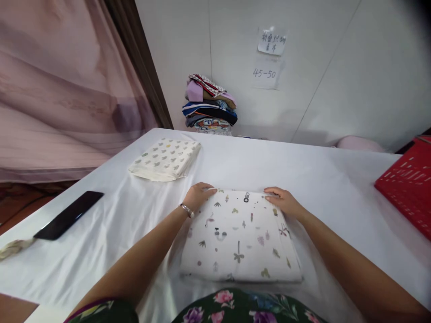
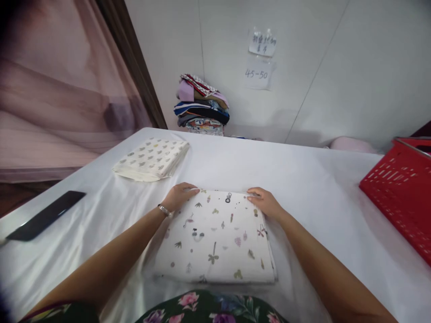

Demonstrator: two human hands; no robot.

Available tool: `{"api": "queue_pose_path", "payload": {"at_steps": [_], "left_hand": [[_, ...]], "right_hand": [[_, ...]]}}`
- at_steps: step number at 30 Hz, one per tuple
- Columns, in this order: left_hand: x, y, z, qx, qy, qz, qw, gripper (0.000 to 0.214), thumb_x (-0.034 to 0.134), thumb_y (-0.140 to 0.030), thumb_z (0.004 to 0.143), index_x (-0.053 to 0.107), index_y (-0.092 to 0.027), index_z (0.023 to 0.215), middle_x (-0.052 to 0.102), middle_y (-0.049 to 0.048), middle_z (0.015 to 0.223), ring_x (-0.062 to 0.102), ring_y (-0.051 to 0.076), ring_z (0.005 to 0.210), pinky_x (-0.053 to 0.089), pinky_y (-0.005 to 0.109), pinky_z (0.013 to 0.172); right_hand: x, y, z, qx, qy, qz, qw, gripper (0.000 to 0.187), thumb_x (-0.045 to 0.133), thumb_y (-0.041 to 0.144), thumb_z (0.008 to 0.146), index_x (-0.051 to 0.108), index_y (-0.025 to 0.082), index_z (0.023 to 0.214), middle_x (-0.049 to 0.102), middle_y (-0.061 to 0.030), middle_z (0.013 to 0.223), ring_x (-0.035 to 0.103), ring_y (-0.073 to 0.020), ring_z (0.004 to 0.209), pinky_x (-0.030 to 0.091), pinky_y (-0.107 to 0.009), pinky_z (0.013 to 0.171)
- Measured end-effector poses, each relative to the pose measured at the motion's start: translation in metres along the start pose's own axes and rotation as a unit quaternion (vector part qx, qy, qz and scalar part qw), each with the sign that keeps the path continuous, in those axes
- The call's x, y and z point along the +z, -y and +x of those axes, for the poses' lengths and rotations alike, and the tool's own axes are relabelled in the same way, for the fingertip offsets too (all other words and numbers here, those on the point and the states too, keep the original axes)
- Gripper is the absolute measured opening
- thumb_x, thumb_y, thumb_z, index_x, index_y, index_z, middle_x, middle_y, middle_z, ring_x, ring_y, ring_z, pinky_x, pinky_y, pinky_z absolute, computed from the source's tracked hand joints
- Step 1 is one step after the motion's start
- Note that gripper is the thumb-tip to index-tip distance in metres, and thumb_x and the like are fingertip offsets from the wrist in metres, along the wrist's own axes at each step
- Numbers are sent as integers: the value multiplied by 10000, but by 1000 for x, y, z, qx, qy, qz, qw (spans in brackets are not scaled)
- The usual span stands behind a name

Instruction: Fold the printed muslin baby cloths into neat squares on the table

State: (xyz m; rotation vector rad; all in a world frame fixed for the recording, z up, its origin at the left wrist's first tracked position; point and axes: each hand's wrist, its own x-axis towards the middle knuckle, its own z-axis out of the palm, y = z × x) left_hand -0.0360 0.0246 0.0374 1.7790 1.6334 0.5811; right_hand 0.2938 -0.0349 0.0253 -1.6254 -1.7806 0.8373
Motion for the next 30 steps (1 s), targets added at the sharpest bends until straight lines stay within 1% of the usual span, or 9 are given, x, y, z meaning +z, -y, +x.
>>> {"api": "queue_pose_path", "payload": {"at_steps": [2, 6, 9, 11, 13, 18, 23, 26, 30], "left_hand": [[3, 2, 0, 4, -8, -2, 1000, 317, 574, -518, 714, 679, -259, 865, 656, -13, 942, 613, 178, 816, 481, 269, 734], [9, 9, 0, 80, -48, -12, 996, 335, 555, -497, 740, 670, -236, 915, 603, 10, 1070, 601, 174, 885, 486, 278, 800], [12, 13, 0, 142, -62, -11, 988, 341, 544, -473, 764, 656, -226, 971, 544, 31, 1173, 582, 180, 949, 481, 305, 858], [13, 15, 1, 188, -58, 5, 980, 310, 528, -453, 787, 659, -234, 964, 537, 32, 1183, 550, 190, 1016, 451, 334, 918], [13, 15, 3, 213, -48, 18, 976, 284, 517, -439, 802, 662, -242, 946, 552, 28, 1160, 528, 192, 1049, 425, 350, 952], [14, 13, 3, 209, -41, 18, 977, 253, 508, -424, 806, 645, -228, 887, 606, 25, 1051, 533, 190, 1017, 425, 343, 925], [12, 10, 0, 178, -33, 37, 983, 242, 482, -421, 812, 621, -225, 839, 635, 12, 893, 559, 189, 905, 439, 328, 836], [12, 10, 0, 163, -29, 34, 986, 241, 471, -416, 810, 617, -226, 831, 627, 7, 890, 558, 186, 889, 440, 314, 797], [14, 10, -1, 136, -27, 24, 990, 246, 470, -410, 795, 620, -217, 830, 617, 13, 903, 563, 181, 849, 448, 299, 743]], "right_hand": [[5, -2, 0, -20, -31, -9, 999, 274, 523, 385, 768, 608, 236, 981, 578, -49, 1160, 524, -214, 1081, 407, -364, 921], [6, -7, -6, -46, -104, -48, 992, 251, 539, 386, 755, 568, 233, 952, 503, -51, 1256, 463, -214, 1146, 372, -386, 951], [2, -10, -16, -15, -139, -55, 989, 222, 552, 397, 746, 543, 241, 905, 490, -30, 1272, 451, -209, 1148, 364, -392, 946], [1, -11, -22, 18, -143, -40, 989, 220, 558, 411, 738, 536, 241, 877, 494, -22, 1265, 475, -206, 1110, 377, -387, 923], [1, -11, -25, 45, -139, -17, 989, 221, 564, 419, 728, 530, 236, 847, 498, -20, 1260, 511, -200, 1042, 399, -376, 884], [2, -7, -21, 52, -142, 28, 988, 185, 547, 390, 732, 494, 213, 733, 536, -31, 1217, 550, -184, 902, 410, -350, 807], [7, -12, -9, 72, -156, 75, 982, 189, 564, 388, 721, 514, 206, 715, 575, -45, 1156, 567, -159, 765, 420, -331, 738], [10, -13, -6, 76, -158, 88, 981, 197, 576, 388, 713, 523, 199, 698, 608, -55, 1078, 572, -166, 763, 419, -323, 721], [11, -12, -6, 56, -177, 81, 979, 192, 566, 386, 726, 527, 200, 693, 637, -44, 973, 572, -171, 790, 420, -313, 729]]}}
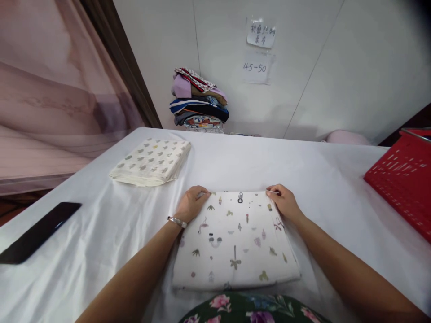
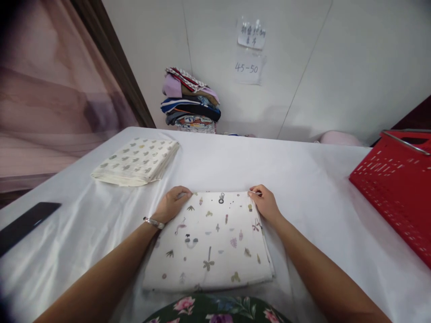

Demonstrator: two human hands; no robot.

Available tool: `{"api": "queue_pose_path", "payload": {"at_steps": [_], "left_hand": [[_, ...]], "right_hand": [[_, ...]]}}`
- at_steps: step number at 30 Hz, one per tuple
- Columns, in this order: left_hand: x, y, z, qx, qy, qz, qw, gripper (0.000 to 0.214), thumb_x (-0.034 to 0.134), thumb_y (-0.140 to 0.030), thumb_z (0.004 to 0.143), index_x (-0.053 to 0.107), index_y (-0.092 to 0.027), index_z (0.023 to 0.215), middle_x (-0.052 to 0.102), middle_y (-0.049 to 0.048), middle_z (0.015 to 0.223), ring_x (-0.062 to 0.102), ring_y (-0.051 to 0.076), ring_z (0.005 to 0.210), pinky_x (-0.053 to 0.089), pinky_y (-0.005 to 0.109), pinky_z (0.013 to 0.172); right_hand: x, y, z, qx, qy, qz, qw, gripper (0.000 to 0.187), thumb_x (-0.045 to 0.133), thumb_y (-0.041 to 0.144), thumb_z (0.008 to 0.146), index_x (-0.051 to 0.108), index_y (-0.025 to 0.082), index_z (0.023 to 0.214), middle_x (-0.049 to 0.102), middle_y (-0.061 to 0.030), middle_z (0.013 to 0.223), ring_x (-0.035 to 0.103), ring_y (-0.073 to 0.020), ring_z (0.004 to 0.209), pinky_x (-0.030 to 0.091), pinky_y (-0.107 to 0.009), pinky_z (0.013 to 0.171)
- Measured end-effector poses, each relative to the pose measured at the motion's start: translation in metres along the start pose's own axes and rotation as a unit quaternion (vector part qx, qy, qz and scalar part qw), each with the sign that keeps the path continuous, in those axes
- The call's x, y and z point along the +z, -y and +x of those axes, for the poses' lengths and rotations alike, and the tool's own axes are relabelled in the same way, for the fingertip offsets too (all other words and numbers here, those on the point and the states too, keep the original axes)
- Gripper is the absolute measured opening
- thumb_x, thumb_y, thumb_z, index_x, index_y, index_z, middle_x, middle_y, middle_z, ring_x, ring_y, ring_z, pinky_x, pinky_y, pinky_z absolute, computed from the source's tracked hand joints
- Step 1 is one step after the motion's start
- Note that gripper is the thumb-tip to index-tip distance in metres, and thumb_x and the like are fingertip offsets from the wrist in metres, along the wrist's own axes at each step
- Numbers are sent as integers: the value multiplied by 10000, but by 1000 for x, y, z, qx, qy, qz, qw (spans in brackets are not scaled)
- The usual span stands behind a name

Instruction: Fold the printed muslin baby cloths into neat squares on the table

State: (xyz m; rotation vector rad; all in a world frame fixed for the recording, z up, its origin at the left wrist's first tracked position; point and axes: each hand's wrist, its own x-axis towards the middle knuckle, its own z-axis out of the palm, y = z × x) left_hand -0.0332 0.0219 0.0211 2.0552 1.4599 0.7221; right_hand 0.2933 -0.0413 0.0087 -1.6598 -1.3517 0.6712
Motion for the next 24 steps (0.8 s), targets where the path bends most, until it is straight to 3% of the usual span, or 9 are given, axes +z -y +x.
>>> {"api": "queue_pose_path", "payload": {"at_steps": [4, 7, 10, 13, 16, 24], "left_hand": [[1, 0, 0, -1, -3, -6, 1000, 232, 471, -388, 791, 620, -214, 824, 621, 12, 897, 565, 177, 852, 452, 291, 742], [-2, -2, 0, 21, -5, 19, 1000, 219, 461, -363, 805, 620, -213, 809, 636, 19, 875, 569, 185, 861, 454, 312, 777], [-5, -13, -4, 89, -22, 104, 990, 222, 439, -327, 841, 623, -222, 908, 646, 32, 956, 546, 210, 979, 372, 408, 941], [-4, -31, -12, 161, -23, 188, 969, 304, 411, -324, 876, 551, -235, 1131, 558, 53, 1211, 415, 242, 1194, 192, 501, 1056], [6, -42, -21, 206, 15, 223, 953, 438, 422, -418, 872, 455, -210, 1256, 440, 81, 1343, 320, 256, 1274, 134, 500, 1080], [21, -33, -26, 189, 40, 203, 960, 523, 393, -480, 870, 371, -208, 1317, 482, 71, 1293, 391, 227, 1206, 151, 465, 1083]], "right_hand": [[-2, -4, 3, -2, 13, -34, 999, 192, 536, 398, 745, 529, 208, 711, 642, -37, 955, 582, -173, 779, 442, -318, 724], [-2, 3, 4, -45, 20, -130, 990, 183, 488, 366, 769, 570, 217, 836, 621, -62, 1057, 578, -214, 928, 438, -374, 816], [6, 26, -7, -175, 46, -242, 953, 349, 406, 334, 828, 538, 196, 1120, 496, -102, 1281, 385, -251, 1231, 301, -444, 1004], [23, 49, -24, -261, 148, -304, 904, 513, 351, 411, 871, 365, 196, 1337, 316, -91, 1427, 187, -255, 1338, 179, -471, 1070], [41, 53, -34, -281, 214, -337, 873, 640, 323, 525, 864, 225, 203, 1409, 239, -93, 1459, 167, -265, 1343, 154, -485, 1073], [50, 32, -29, -296, 199, -357, 863, 648, 285, 548, 872, 210, 202, 1414, 240, -86, 1460, 192, -248, 1337, 150, -472, 1074]]}}
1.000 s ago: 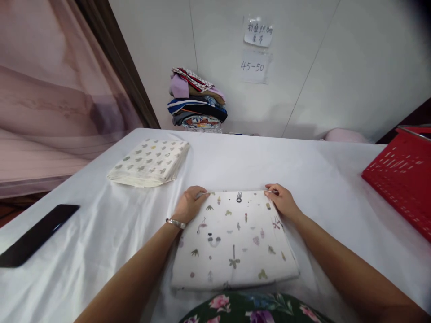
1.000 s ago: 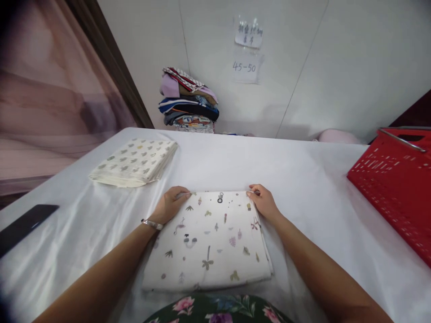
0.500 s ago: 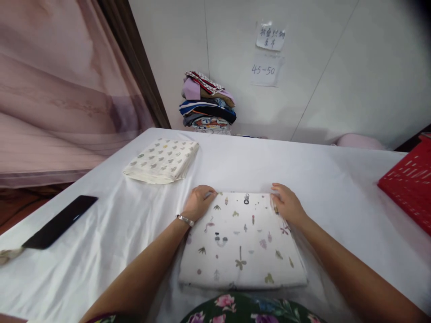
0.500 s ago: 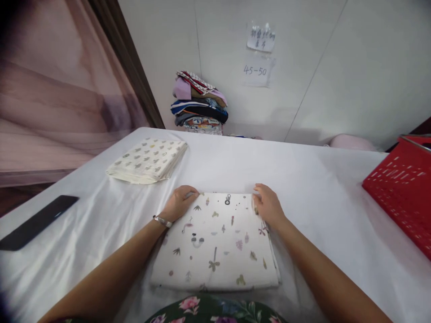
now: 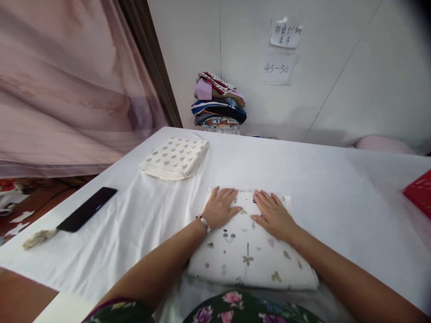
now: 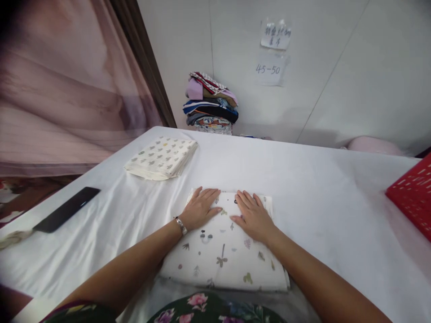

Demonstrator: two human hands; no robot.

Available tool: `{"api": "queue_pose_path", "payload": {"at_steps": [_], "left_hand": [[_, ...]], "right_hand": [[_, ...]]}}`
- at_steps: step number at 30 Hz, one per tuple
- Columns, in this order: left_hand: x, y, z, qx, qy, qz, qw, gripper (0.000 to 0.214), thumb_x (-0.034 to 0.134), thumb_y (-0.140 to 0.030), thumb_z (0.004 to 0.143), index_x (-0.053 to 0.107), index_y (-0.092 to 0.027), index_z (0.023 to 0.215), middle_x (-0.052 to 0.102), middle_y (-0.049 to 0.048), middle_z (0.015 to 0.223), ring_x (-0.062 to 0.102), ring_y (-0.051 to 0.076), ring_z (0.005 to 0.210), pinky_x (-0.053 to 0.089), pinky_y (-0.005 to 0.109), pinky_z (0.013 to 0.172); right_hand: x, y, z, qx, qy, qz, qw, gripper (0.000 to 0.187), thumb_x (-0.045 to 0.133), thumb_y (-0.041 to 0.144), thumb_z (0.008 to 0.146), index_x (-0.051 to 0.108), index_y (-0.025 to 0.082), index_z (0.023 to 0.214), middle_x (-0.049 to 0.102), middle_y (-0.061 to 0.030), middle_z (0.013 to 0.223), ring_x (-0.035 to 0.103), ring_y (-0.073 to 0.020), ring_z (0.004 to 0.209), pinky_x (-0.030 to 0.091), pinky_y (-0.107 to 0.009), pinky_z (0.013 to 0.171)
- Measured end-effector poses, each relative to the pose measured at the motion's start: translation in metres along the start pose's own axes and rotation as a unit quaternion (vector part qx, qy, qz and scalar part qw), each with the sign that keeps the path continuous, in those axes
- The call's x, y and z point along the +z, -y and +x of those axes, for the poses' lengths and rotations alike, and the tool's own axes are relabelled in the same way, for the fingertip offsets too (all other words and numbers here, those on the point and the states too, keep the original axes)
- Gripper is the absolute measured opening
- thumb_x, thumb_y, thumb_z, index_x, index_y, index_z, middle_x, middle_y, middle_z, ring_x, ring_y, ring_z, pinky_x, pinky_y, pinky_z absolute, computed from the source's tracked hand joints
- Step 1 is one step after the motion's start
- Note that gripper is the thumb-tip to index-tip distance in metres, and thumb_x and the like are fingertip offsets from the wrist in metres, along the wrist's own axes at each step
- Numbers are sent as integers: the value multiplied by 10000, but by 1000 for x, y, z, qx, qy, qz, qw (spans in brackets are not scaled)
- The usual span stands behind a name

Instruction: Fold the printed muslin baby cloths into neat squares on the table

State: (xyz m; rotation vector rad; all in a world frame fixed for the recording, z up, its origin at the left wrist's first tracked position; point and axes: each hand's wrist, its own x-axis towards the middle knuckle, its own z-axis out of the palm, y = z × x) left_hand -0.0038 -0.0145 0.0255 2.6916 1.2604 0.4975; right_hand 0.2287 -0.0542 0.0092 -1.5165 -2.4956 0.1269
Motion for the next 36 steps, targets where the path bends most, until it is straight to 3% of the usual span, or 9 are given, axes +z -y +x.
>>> {"api": "queue_pose_path", "payload": {"at_steps": [5, 8, 13, 16, 20, 24, 29, 36], "left_hand": [[-3, -1, 1, -7, 4, -15, 1000, 506, 375, -487, 877, 389, -210, 1300, 495, 61, 1281, 407, 216, 1184, 144, 451, 1076], [-7, 2, 8, -26, 21, -42, 999, 433, 320, -461, 902, 452, -239, 1249, 546, 36, 1229, 460, 195, 1136, 204, 417, 1048], [-18, 14, 35, -73, 133, -42, 988, 389, 351, -432, 879, 570, -232, 1130, 619, 53, 1103, 539, 211, 1029, 367, 351, 906], [-25, 22, 53, -88, 211, -37, 973, 405, 433, -485, 810, 616, -229, 1065, 600, 64, 1123, 533, 238, 1031, 412, 316, 834], [-25, 31, 66, -106, 281, -73, 951, 422, 521, -520, 714, 638, -248, 1014, 619, 45, 1082, 561, 237, 967, 428, 290, 788], [-20, 37, 68, -101, 289, -105, 946, 432, 542, -528, 687, 637, -261, 1013, 614, 34, 1091, 560, 238, 965, 427, 298, 805], [-19, 36, 62, -85, 273, -117, 951, 473, 499, -520, 725, 595, -262, 1109, 542, 45, 1214, 502, 244, 1081, 391, 318, 895], [-22, 42, 67, -88, 294, -156, 939, 630, 557, -543, 660, 504, -285, 1232, 499, 33, 1289, 502, 245, 1107, 404, 317, 908]], "right_hand": [[-5, 3, 1, 6, 8, 17, 1000, 636, 308, 546, 867, 265, 195, 1395, 255, -88, 1455, 206, -252, 1332, 143, -471, 1073], [-16, -2, 8, 20, 29, 67, 997, 561, 305, 511, 877, 349, 220, 1354, 341, -80, 1416, 296, -253, 1294, 218, -464, 1043], [-35, -30, 30, 97, 70, 150, 981, 445, 369, 437, 850, 527, 243, 1217, 565, -71, 1216, 519, -255, 1099, 403, -397, 901], [-37, -47, 45, 97, 117, 163, 975, 361, 515, 457, 742, 654, 265, 1015, 639, -61, 1070, 587, -268, 960, 457, -373, 807], [-40, -57, 64, 107, 187, 190, 958, 336, 661, 490, 564, 680, 273, 821, 678, -43, 887, 621, -254, 790, 479, -339, 655], [-50, -55, 77, 136, 272, 191, 933, 391, 722, 493, 452, 663, 251, 753, 677, -50, 866, 618, -263, 767, 460, -335, 595], [-64, -50, 85, 149, 352, 193, 904, 356, 711, 476, 463, 647, 234, 715, 673, -46, 791, 613, -244, 714, 440, -331, 571], [-90, -32, 82, 91, 320, 161, 929, 394, 700, 503, 459, 593, 244, 735, 637, -31, 793, 583, -226, 695, 397, -303, 520]]}}
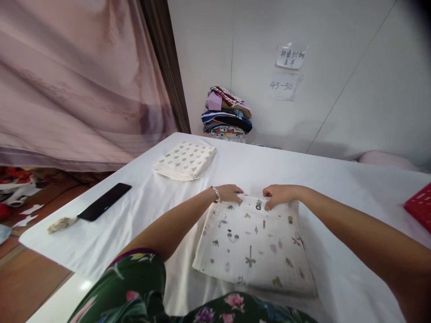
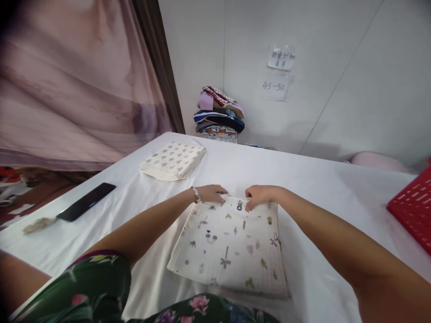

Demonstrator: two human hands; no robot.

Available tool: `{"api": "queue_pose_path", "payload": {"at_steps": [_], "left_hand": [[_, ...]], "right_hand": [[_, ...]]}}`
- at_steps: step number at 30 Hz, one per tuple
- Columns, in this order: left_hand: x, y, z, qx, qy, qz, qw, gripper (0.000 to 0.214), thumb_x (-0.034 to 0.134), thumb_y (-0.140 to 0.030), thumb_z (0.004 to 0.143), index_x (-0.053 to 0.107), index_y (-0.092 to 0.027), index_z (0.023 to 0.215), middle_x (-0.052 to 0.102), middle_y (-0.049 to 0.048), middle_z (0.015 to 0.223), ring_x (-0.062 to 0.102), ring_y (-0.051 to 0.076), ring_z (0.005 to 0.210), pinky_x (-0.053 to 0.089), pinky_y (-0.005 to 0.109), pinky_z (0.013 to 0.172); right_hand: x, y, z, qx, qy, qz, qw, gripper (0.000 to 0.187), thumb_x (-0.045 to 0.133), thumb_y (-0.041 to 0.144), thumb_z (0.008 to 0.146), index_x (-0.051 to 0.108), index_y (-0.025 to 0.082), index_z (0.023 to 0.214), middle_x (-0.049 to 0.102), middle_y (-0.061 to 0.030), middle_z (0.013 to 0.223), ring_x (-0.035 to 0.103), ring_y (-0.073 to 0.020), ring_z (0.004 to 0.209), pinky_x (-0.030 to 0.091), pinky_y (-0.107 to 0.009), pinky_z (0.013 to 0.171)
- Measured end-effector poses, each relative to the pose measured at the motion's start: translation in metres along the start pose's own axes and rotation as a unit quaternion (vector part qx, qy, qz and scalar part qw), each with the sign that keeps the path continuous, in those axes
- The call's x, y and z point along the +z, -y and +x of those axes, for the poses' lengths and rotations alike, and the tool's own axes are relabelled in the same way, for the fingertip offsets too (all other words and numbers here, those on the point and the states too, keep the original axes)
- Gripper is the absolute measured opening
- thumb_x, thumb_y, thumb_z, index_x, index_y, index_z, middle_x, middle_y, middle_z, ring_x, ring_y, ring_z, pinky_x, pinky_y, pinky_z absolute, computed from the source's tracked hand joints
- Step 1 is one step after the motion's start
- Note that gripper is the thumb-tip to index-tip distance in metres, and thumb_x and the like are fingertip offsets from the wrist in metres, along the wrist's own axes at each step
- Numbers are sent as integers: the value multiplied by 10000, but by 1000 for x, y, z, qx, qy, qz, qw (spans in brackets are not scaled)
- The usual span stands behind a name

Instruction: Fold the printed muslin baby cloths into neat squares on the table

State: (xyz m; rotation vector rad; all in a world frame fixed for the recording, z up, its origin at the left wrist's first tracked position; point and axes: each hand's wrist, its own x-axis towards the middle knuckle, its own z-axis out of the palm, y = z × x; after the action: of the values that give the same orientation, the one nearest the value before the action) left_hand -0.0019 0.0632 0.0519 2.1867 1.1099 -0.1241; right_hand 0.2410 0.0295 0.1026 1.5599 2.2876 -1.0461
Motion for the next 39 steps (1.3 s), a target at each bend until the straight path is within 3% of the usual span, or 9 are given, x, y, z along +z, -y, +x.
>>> {"api": "queue_pose_path", "payload": {"at_steps": [5, 11, 16, 21, 24, 27, 32, 35, 39], "left_hand": [[-21, -22, -10, -5, 60, -26, 998, 706, 623, -492, 600, 475, -294, 1261, 517, 13, 1282, 527, 242, 1083, 448, 291, 839], [-46, -53, -26, -28, 127, -13, 991, 325, 643, -389, 558, 686, -203, 822, 688, 12, 795, 609, 218, 737, 469, 286, 632], [-93, -78, -53, 29, -34, 108, 993, 311, 639, -427, 595, 660, -186, 792, 642, -13, 729, 574, 178, 714, 426, 251, 633], [-132, -118, -100, 75, -288, 259, 919, 329, 586, -393, 689, 609, -182, 941, 604, 15, 890, 544, 205, 886, 398, 278, 748], [-111, -119, -104, 106, -401, 313, 854, 267, 548, -299, 742, 568, -164, 971, 566, 74, 988, 495, 234, 974, 377, 332, 799], [-50, -94, -84, 110, -408, 345, 838, 212, 519, -192, 757, 544, -156, 964, 548, 99, 980, 471, 249, 964, 372, 371, 790], [60, -41, -51, 82, -293, 312, 900, 228, 500, -104, 740, 528, -177, 954, 555, 79, 953, 473, 231, 911, 385, 373, 766], [83, -29, -49, 75, -307, 276, 908, 281, 530, -124, 725, 515, -179, 1000, 542, 77, 1007, 457, 235, 953, 380, 377, 805], [82, -27, -51, 89, -322, 259, 906, 330, 524, -116, 716, 510, -170, 1041, 536, 81, 1033, 450, 239, 972, 378, 380, 822]], "right_hand": [[-6, 35, -43, -38, -37, -40, 998, 358, 642, 524, 554, 553, 243, 757, 608, -20, 772, 545, -201, 675, 337, -279, 502], [-14, 44, -69, -35, -41, -47, 997, 435, 651, 528, 565, 593, 262, 905, 634, -29, 836, 571, -225, 727, 372, -289, 530], [-48, 36, -87, -26, -127, -69, 989, 669, 658, 534, 582, 546, 241, 1173, 637, -75, 993, 597, -263, 821, 432, -333, 654], [-82, 54, -128, -54, -319, -190, 927, 442, 551, 468, 727, 572, 242, 1107, 627, -46, 979, 580, -223, 791, 413, -316, 622], [-62, 53, -128, -61, -419, -280, 862, 313, 507, 333, 767, 569, 209, 1049, 604, -60, 992, 545, -232, 856, 394, -306, 621], [-5, 26, -98, -89, -458, -330, 821, 270, 460, 170, 766, 556, 163, 1019, 584, -100, 1016, 514, -231, 892, 388, -311, 667], [96, -32, -45, -100, -369, -302, 873, 350, 378, -2, 712, 565, 168, 955, 588, -84, 938, 509, -195, 840, 381, -287, 676], [118, -44, -39, -97, -375, -277, 879, 390, 379, 0, 708, 558, 174, 1007, 579, -87, 968, 500, -201, 859, 381, -302, 698], [117, -42, -43, -105, -395, -263, 874, 456, 349, 4, 731, 524, 175, 1116, 578, -94, 974, 496, -208, 859, 382, -320, 698]]}}
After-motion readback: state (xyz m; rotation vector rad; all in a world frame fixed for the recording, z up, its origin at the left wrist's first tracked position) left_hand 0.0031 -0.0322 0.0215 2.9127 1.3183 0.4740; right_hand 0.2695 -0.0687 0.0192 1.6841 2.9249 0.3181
